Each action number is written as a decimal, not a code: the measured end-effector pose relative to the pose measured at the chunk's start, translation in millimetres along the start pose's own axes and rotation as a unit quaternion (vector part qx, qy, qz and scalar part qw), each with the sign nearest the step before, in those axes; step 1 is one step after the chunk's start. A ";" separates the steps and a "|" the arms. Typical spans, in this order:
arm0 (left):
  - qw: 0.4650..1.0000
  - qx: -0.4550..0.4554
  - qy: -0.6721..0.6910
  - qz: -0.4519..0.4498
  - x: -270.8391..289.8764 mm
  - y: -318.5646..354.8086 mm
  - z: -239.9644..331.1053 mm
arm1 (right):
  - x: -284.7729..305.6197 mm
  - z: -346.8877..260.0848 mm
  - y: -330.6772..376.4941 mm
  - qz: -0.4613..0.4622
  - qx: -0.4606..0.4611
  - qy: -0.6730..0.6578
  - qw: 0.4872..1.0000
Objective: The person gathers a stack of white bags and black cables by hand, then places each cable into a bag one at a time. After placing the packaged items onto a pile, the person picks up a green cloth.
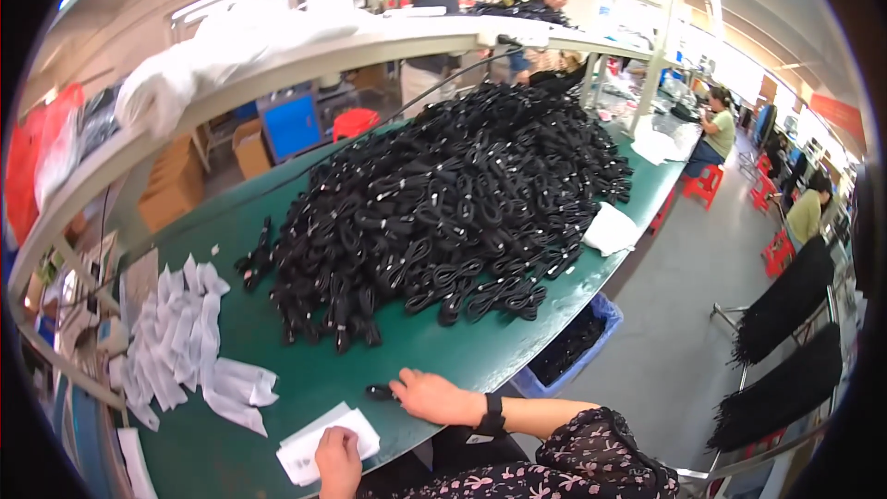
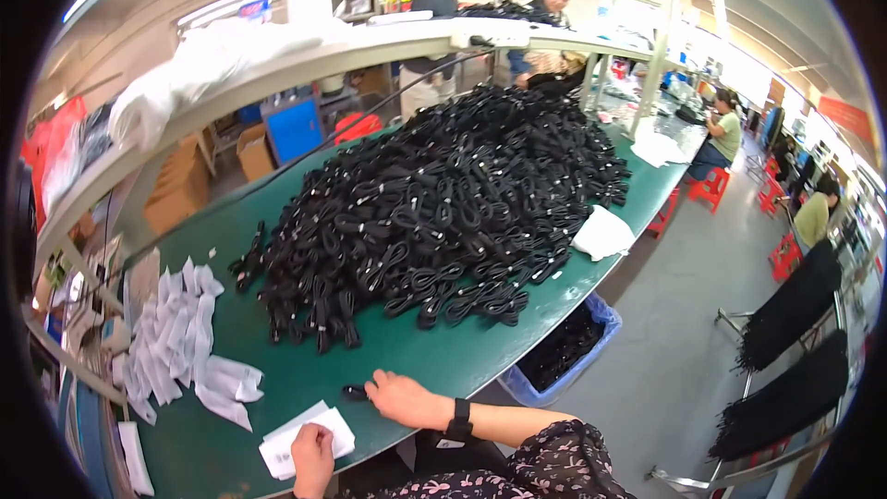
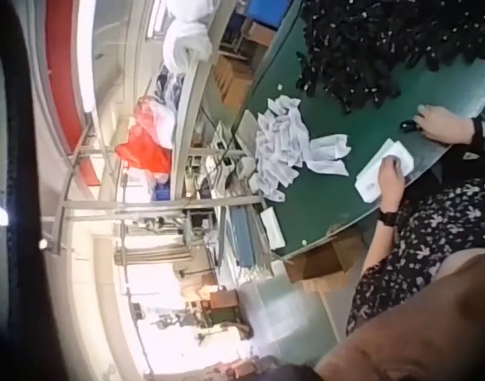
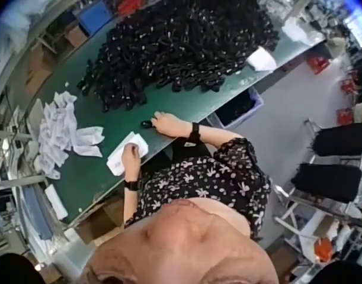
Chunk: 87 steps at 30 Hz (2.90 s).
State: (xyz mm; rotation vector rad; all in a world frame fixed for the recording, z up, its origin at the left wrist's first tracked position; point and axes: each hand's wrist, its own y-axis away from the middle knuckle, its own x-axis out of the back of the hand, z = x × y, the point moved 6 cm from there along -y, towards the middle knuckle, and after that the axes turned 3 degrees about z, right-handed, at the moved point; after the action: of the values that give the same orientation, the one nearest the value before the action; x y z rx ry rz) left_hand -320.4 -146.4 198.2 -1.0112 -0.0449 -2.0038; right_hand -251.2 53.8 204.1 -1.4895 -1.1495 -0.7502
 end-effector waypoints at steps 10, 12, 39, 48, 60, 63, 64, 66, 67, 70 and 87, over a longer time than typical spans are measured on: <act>0.999 0.011 0.029 0.021 -3.6 -14.9 -2.1 | -7.0 -4.0 -6.6 0.004 -0.090 -0.250 0.964; 0.999 0.020 0.040 0.022 -4.7 -12.7 -6.8 | 3.5 -16.4 -5.7 0.027 -0.070 -0.287 0.955; 0.995 0.075 0.048 0.050 -2.6 -9.5 6.7 | 25.7 -37.3 -2.1 0.036 -0.020 -0.213 0.976; 0.998 0.057 0.033 0.022 -5.0 -5.7 1.4 | 23.6 -42.8 2.4 -0.001 -0.030 -0.200 0.979; 0.990 0.044 0.124 0.049 9.4 -12.3 7.3 | 14.7 -42.5 7.5 -0.049 0.080 -0.175 0.980; 0.993 -0.056 0.091 0.043 13.6 -19.0 27.7 | -4.7 -26.5 6.2 -0.134 -0.142 -0.410 0.891; 0.992 -0.088 0.080 0.034 15.2 -21.2 35.8 | -15.5 -23.0 9.5 -0.170 -0.247 -0.513 0.804; 0.990 -0.121 0.069 0.024 19.8 -28.0 47.0 | -4.6 -24.6 -4.6 -0.108 -0.162 -0.450 0.872; 0.991 -0.119 0.059 0.033 23.9 -33.2 47.6 | 6.5 -29.0 -12.9 -0.047 -0.072 -0.378 0.922; 0.991 -0.116 0.039 0.053 34.8 -44.9 47.2 | 24.1 -45.3 -26.2 0.031 0.023 -0.316 0.948; 0.952 0.055 0.170 0.248 153.2 -103.2 -33.3 | -8.7 86.9 -43.8 -0.043 -0.199 -0.595 0.777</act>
State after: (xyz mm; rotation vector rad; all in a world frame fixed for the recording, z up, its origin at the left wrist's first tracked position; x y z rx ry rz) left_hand -460.2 -199.3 311.6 -0.5257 0.2574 -1.6583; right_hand -305.2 134.1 190.9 -2.3958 -2.0711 0.0258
